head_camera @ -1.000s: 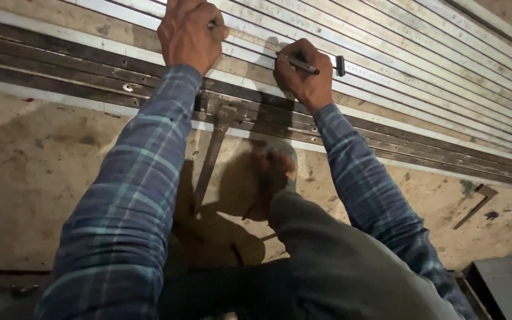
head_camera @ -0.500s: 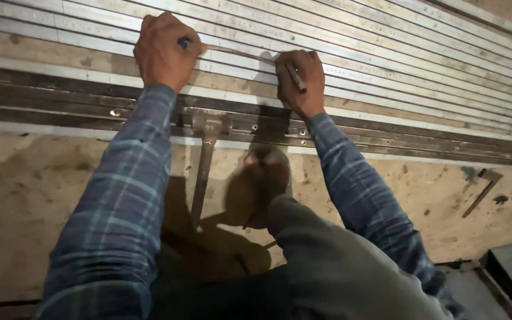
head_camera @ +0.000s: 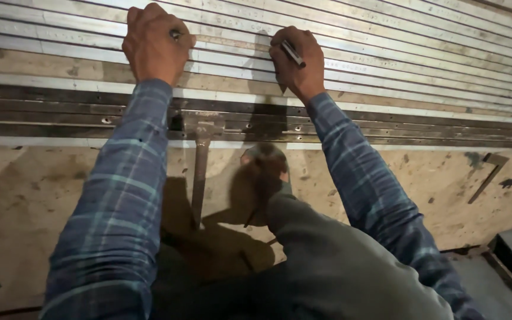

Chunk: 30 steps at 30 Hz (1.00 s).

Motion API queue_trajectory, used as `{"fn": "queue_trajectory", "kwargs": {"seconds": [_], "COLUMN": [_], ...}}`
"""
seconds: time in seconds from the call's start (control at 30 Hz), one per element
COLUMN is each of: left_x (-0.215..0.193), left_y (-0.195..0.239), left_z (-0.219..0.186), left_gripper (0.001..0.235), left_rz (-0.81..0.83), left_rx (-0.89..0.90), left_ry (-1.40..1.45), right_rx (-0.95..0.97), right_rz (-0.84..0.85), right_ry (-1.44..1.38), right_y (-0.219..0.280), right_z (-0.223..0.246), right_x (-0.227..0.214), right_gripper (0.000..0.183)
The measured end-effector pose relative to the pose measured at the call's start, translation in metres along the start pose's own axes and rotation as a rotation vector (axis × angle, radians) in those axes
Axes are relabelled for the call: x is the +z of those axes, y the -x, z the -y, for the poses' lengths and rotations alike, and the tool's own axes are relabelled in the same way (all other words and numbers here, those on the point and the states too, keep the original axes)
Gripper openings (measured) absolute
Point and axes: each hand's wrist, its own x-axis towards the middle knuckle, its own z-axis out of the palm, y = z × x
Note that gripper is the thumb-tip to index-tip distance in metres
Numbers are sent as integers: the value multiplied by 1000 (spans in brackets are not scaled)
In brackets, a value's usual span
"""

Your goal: The recorder is measuring and marking metal slats for assembly or cutting.

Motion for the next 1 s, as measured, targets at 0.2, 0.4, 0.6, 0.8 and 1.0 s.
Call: {"fn": "queue_trajectory", "kwargs": {"seconds": [0.2, 0.4, 0.6, 0.8, 1.0], "left_x": [-3, -1, -1, -3, -2], "left_y": [-1, 0, 0, -2, -2], "left_z": [-9, -7, -6, -8, -9], "left_gripper": [20, 17, 15, 17, 17], "left_rz": [59, 59, 34, 38, 61], "left_rx": [-37, -20, 9, 5, -12], "left_ry": [-12, 9, 19, 19, 24], "right_rx": [62, 69, 257, 172, 42], "right_rz": [75, 94, 195, 137, 89], "right_ry": [15, -38, -197, -123, -58], "right_y": [-3, -2, -7, -3, -1], "right_z": [-5, -5, 16, 2, -4], "right_x": [-2, -7, -14, -8, -9], "right_gripper": [13, 12, 9, 10, 13]}}
